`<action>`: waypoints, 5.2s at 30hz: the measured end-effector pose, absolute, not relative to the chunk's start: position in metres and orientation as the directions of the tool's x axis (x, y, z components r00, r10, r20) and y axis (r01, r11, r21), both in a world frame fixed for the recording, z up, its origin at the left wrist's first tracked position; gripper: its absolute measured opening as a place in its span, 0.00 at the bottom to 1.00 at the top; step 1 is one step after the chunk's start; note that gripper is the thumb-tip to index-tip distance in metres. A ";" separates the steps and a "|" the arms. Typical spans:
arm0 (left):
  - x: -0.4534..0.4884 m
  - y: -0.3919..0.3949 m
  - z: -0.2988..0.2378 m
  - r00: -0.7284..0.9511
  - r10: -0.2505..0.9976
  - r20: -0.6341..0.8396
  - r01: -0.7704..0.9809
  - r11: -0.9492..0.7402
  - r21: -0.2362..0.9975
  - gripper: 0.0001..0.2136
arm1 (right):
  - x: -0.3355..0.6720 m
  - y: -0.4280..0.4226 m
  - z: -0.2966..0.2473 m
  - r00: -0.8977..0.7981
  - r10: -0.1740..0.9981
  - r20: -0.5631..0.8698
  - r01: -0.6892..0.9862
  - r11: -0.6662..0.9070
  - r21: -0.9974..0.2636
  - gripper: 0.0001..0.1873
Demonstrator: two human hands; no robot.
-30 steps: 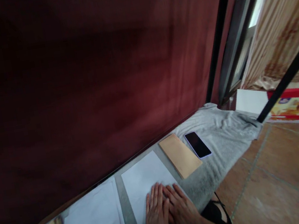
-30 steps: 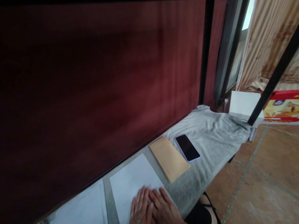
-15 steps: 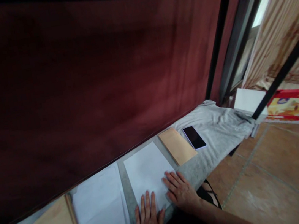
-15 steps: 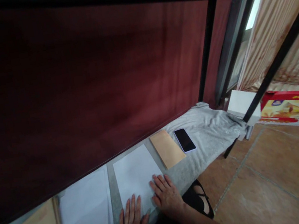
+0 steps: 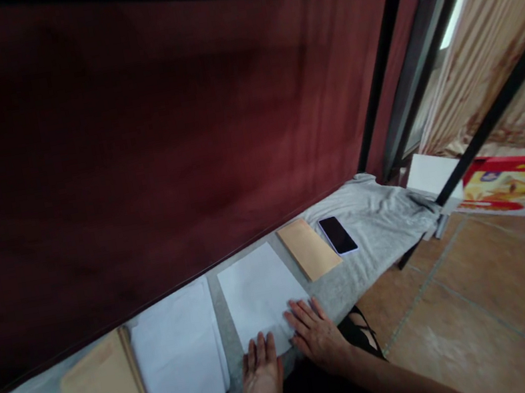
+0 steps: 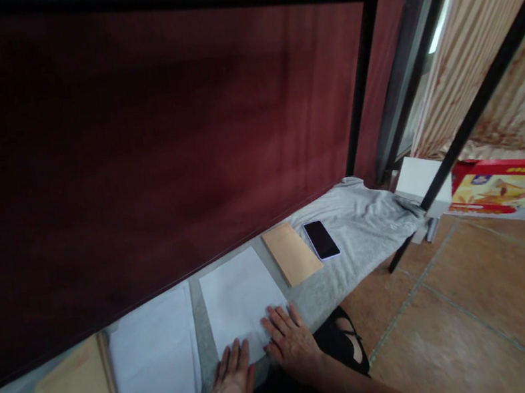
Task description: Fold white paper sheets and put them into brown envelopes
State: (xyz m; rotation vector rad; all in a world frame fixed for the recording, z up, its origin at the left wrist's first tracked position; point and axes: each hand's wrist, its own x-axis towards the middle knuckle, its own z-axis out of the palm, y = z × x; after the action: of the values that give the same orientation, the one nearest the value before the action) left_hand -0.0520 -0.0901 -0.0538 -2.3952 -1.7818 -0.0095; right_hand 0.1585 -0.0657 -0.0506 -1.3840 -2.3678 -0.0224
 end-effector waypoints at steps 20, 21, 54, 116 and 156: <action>-0.022 -0.087 0.002 0.411 0.912 0.010 0.897 -0.402 -0.184 0.26 | 0.145 -0.040 -0.049 -0.544 0.793 0.274 0.759 0.605 -0.241 0.28; -0.023 -0.084 0.005 0.399 0.917 0.017 0.908 -0.392 -0.150 0.24 | 0.145 -0.041 -0.049 -0.550 0.791 0.268 0.754 0.608 -0.247 0.28; -0.028 -0.082 -0.050 -0.009 0.918 0.396 0.993 -0.037 0.109 0.30 | 0.171 -0.064 -0.048 -0.492 0.811 0.317 0.799 0.566 -0.206 0.30; -0.104 -0.025 -0.004 -0.408 0.881 0.240 0.894 0.439 -0.088 0.25 | 0.167 -0.067 -0.055 -0.469 0.818 0.333 0.836 0.533 -0.130 0.32; -0.011 -0.010 -0.034 0.176 0.969 0.175 0.962 -0.207 0.180 0.27 | 0.167 -0.067 -0.055 -0.450 0.820 0.354 0.839 0.524 -0.147 0.31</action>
State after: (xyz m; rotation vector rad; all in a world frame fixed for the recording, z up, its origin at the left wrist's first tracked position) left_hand -0.0110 -0.0102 -0.0339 -2.4303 -1.9963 -0.3982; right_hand 0.1667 -0.0672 -0.0548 -1.3667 -2.3873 -0.0686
